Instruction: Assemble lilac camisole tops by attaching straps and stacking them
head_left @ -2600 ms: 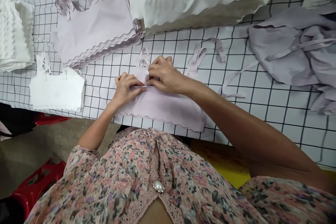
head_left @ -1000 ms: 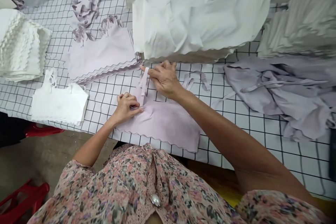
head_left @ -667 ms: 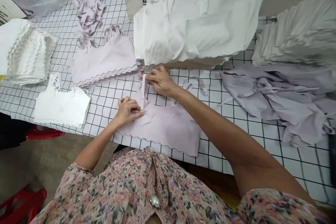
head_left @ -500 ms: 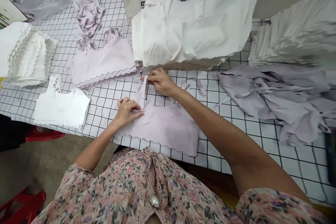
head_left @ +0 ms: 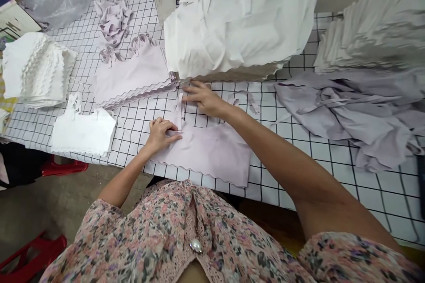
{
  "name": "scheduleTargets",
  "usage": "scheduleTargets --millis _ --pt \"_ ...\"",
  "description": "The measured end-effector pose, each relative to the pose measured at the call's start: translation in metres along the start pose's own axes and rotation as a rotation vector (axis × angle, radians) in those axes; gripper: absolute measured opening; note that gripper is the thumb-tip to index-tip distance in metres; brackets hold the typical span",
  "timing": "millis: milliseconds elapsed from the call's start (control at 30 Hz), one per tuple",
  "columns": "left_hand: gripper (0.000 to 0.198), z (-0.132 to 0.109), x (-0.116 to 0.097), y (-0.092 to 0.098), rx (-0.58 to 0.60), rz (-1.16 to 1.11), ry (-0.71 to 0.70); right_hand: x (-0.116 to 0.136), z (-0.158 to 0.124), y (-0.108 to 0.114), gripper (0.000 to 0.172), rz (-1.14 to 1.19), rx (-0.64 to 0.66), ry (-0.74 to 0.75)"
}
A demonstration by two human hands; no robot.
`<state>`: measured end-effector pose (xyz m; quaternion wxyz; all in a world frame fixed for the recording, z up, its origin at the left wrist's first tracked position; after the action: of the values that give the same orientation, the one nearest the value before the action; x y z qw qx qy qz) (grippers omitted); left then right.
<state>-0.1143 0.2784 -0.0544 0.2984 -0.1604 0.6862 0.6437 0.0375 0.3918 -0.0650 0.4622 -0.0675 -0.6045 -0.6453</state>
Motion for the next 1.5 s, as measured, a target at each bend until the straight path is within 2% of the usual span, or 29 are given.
scheduleTargets --millis 100,200,267,333,400,467,500,567,633,700,733,800,867,967,1033,1100,1200,1300,1400,1500 --pt "0.022 -0.001 0.0 0.004 -0.012 0.04 -0.012 0.0 -0.002 0.029 0.058 0.131 -0.213 -0.059" --pt "0.046 -0.014 -0.01 0.019 -0.16 0.124 -0.09 0.034 -0.027 0.051 0.057 0.071 -0.353 -0.043" --pt "0.06 -0.031 -0.023 0.02 -0.226 0.18 -0.197 0.074 -0.059 0.043 0.058 -0.044 -0.314 0.004" --pt "0.066 -0.05 -0.034 0.006 -0.174 0.208 -0.299 0.109 -0.098 0.017 0.057 -0.167 -0.184 0.041" --pt "0.074 -0.064 -0.033 -0.01 -0.086 0.216 -0.336 0.13 -0.141 -0.014 0.067 -0.256 -0.021 0.102" --pt "0.086 -0.072 -0.02 -0.017 -0.048 0.231 -0.293 0.126 -0.18 -0.026 0.082 -0.331 0.035 0.066" --pt "0.09 -0.073 -0.012 -0.016 -0.048 0.241 -0.259 0.117 -0.198 -0.024 0.086 -0.37 0.029 0.018" --pt "0.095 -0.074 0.003 -0.008 -0.065 0.256 -0.196 0.094 -0.228 -0.01 0.089 -0.429 0.001 -0.076" --pt "0.093 -0.069 0.009 0.004 -0.108 0.258 -0.161 0.075 -0.245 0.009 0.085 -0.453 -0.028 -0.126" --pt "0.081 -0.055 0.001 0.016 -0.182 0.239 -0.165 0.059 -0.243 0.035 0.074 -0.445 -0.123 -0.146" --pt "0.071 -0.044 -0.009 0.02 -0.218 0.209 -0.189 0.051 -0.236 0.053 0.066 -0.433 -0.215 -0.153" --pt "0.049 -0.016 -0.04 0.02 -0.241 0.086 -0.266 0.031 -0.211 0.092 0.051 -0.411 -0.442 -0.17" --pt "0.033 0.018 -0.076 0.009 -0.174 -0.108 -0.329 0.003 -0.177 0.123 0.043 -0.444 -0.589 -0.208" --pt "0.023 0.067 -0.113 -0.015 -0.044 -0.341 -0.267 -0.042 -0.12 0.141 0.033 -0.558 -0.568 -0.309" --pt "0.02 0.088 -0.121 -0.029 0.024 -0.455 -0.159 -0.059 -0.094 0.143 0.024 -0.568 -0.531 -0.313" --pt "0.019 0.098 -0.118 -0.036 0.053 -0.548 -0.049 -0.062 -0.08 0.141 0.022 -0.556 -0.51 -0.284" --pt "0.02 0.095 -0.105 -0.032 0.065 -0.671 0.096 -0.046 -0.085 0.144 0.031 -0.544 -0.543 -0.232" --pt "0.024 0.08 -0.105 -0.032 0.177 -0.849 0.218 -0.006 -0.105 0.155 0.035 -0.522 -0.635 -0.082" --pt "0.028 0.057 -0.121 -0.048 0.422 -1.059 0.387 0.05 -0.131 0.15 0.027 -0.52 -0.646 0.197" --pt "0.033 0.035 -0.129 -0.068 0.575 -1.19 0.618 0.106 -0.165 0.124 0.021 -0.51 -0.565 0.519"
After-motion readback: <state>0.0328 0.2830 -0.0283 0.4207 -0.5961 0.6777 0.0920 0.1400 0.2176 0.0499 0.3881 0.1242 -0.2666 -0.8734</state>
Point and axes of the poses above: each hand's wrist, its own z-axis towards the middle knuckle, its own y-axis out of the back of the hand, x = y × z, the point moved 10 cm from there along z, towards the middle knuckle, and after that the axes turned 10 degrees about -x, right-handed, at the moved point
